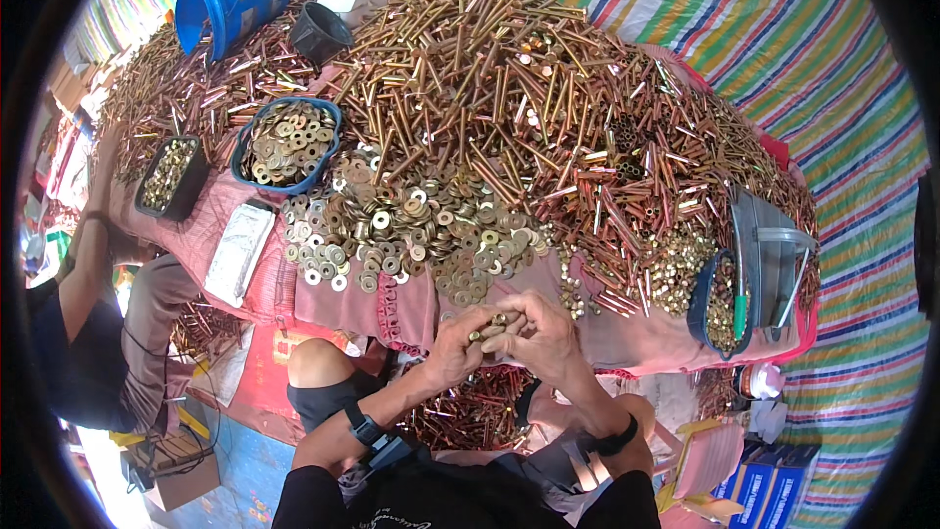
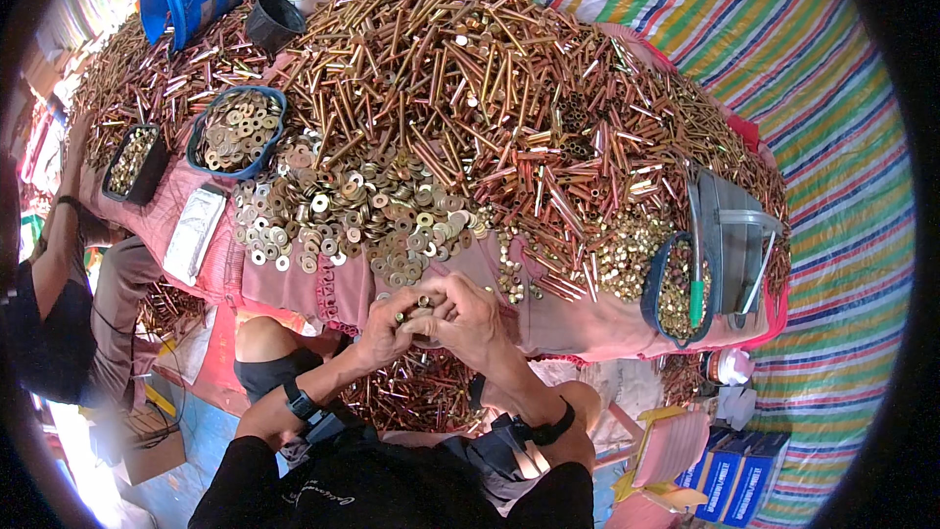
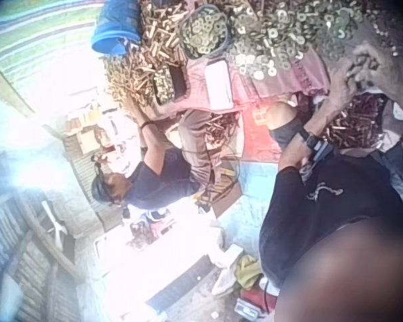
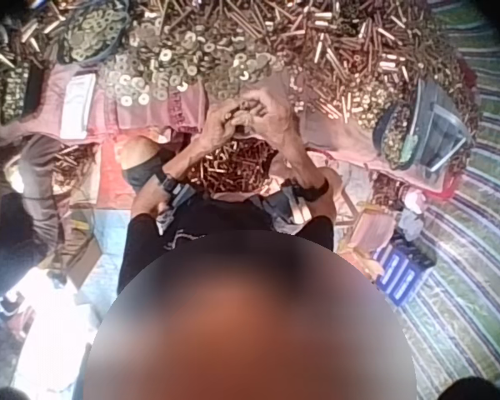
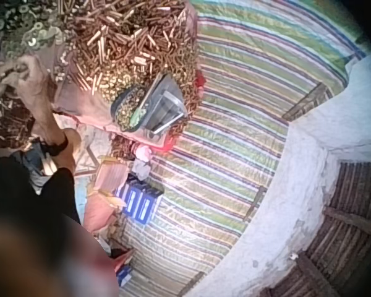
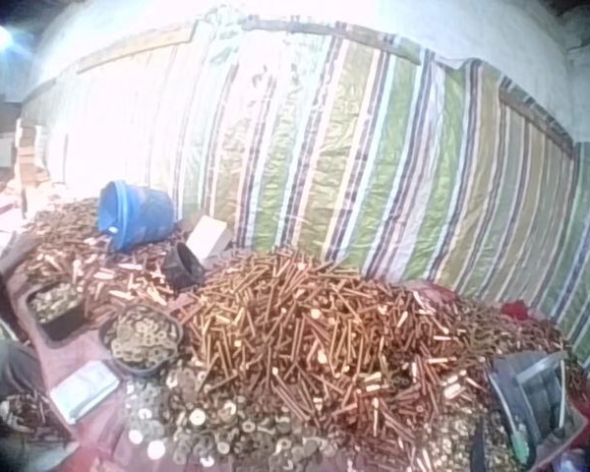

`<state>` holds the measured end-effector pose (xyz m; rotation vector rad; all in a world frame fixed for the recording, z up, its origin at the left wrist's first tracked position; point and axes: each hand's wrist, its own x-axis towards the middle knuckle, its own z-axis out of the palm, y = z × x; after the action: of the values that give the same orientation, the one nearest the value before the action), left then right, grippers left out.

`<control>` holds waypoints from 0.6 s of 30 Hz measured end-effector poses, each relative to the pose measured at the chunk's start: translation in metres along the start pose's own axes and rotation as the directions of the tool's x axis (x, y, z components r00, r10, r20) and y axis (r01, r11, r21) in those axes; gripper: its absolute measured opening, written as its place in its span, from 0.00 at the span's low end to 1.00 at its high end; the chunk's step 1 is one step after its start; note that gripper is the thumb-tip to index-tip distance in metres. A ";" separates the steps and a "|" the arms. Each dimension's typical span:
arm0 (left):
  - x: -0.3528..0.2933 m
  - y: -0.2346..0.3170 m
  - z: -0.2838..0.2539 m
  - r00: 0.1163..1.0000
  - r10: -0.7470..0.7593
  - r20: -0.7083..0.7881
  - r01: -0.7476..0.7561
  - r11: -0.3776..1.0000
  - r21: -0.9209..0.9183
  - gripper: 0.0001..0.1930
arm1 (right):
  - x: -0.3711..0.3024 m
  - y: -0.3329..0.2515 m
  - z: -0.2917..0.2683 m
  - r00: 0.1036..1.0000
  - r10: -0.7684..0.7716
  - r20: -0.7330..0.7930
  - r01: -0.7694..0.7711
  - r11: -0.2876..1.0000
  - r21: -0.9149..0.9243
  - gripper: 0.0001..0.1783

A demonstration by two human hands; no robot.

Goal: The person picks up metal tubes and washers from a large pile, slides one washer onto each tube by hand, and places the assembled components into a separate pile on the workbench.

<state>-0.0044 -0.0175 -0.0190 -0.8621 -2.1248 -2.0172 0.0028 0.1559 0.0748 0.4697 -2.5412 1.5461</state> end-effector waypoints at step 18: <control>0.000 0.000 0.002 0.999 0.029 -0.039 -0.027 0.999 0.034 0.24 | -0.001 0.000 0.001 0.986 0.168 0.007 -0.168 0.986 -0.003 0.20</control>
<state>-0.0038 -0.0157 -0.0191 -0.8352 -2.1076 -1.9627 0.0038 0.1554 0.0739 0.2673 -2.6481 1.5976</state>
